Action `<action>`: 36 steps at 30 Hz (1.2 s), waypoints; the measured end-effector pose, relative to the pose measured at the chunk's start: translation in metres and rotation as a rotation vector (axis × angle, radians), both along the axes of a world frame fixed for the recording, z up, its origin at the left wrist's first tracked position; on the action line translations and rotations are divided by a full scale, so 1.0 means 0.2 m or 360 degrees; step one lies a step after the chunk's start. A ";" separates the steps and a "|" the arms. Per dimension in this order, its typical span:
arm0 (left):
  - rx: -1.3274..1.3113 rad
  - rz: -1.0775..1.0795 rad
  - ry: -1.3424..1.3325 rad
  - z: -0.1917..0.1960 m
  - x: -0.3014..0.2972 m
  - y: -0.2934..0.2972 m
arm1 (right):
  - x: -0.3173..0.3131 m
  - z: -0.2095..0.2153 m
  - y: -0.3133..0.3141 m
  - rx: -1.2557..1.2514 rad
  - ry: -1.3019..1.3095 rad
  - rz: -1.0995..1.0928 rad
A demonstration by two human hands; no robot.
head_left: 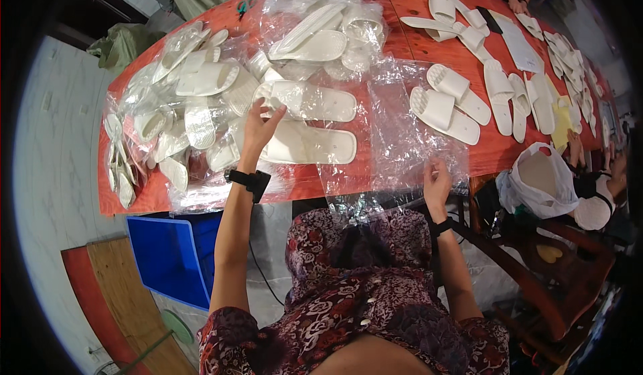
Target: Packing pairs of white sandals into plastic bags on a manufacturing table.
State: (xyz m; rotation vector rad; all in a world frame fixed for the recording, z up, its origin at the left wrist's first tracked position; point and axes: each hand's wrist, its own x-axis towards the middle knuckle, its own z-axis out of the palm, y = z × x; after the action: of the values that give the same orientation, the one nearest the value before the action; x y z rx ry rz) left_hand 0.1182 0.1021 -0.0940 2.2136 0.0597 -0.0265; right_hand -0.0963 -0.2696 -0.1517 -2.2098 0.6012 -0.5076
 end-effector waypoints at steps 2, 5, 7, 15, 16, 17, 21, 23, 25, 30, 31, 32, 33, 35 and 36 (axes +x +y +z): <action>0.0004 -0.0013 -0.0034 -0.06 0.02 0.02 | 0.01 0.01 0.01 -0.0064 -0.0023 0.0000; -0.0104 -0.0041 0.0046 -0.08 0.05 -0.03 | -0.01 0.05 0.00 0.0044 0.0129 -0.0017; -0.0203 -0.0033 0.0151 -0.10 0.07 -0.04 | -0.04 0.06 0.02 -0.0099 -0.0021 0.0022; -0.0345 0.0042 0.0149 -0.09 0.06 -0.14 | -0.31 0.30 0.35 0.0026 0.0121 0.0266; -0.0346 0.0042 0.0151 -0.09 0.06 -0.15 | -0.33 0.32 0.40 0.0206 0.0218 0.0415; -0.0348 0.0029 0.0170 -0.08 0.06 -0.16 | -0.34 0.34 0.44 0.0388 0.0315 0.0564; -0.0423 -0.0062 0.0343 -0.09 0.09 -0.15 | -0.36 0.14 0.49 0.1050 0.0907 0.1248; -0.0463 -0.0025 0.0370 -0.09 0.09 -0.16 | -0.29 0.23 0.56 0.1357 0.1106 0.1195; -0.0502 0.0005 0.0399 -0.08 0.09 -0.19 | -0.24 0.27 0.61 0.1668 0.1298 0.1122; -0.0688 0.0026 0.0452 -0.04 0.09 -0.25 | -0.14 0.25 0.61 0.2126 0.1428 0.0871; -0.0691 0.0028 0.0448 -0.03 0.08 -0.25 | -0.13 0.23 0.60 0.2152 0.1455 0.0809; -0.0686 0.0031 0.0459 -0.03 0.08 -0.26 | -0.14 0.21 0.59 0.2154 0.1374 0.0755; -0.0680 0.0035 0.0470 -0.03 0.08 -0.26 | -0.14 0.19 0.59 0.2150 0.1372 0.0759; -0.0708 0.0040 0.0452 -0.03 0.08 -0.26 | -0.15 0.17 0.57 0.1925 0.1280 0.0836; -0.0734 0.0043 0.0440 -0.03 0.07 -0.27 | -0.16 0.15 0.55 0.1922 0.1277 0.0833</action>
State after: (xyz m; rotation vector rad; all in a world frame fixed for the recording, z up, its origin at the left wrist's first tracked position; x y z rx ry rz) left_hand 0.1332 0.0488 -0.1001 1.7354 0.2145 -0.3018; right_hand -0.1283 -0.1593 -0.1218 -1.1959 0.4731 0.8698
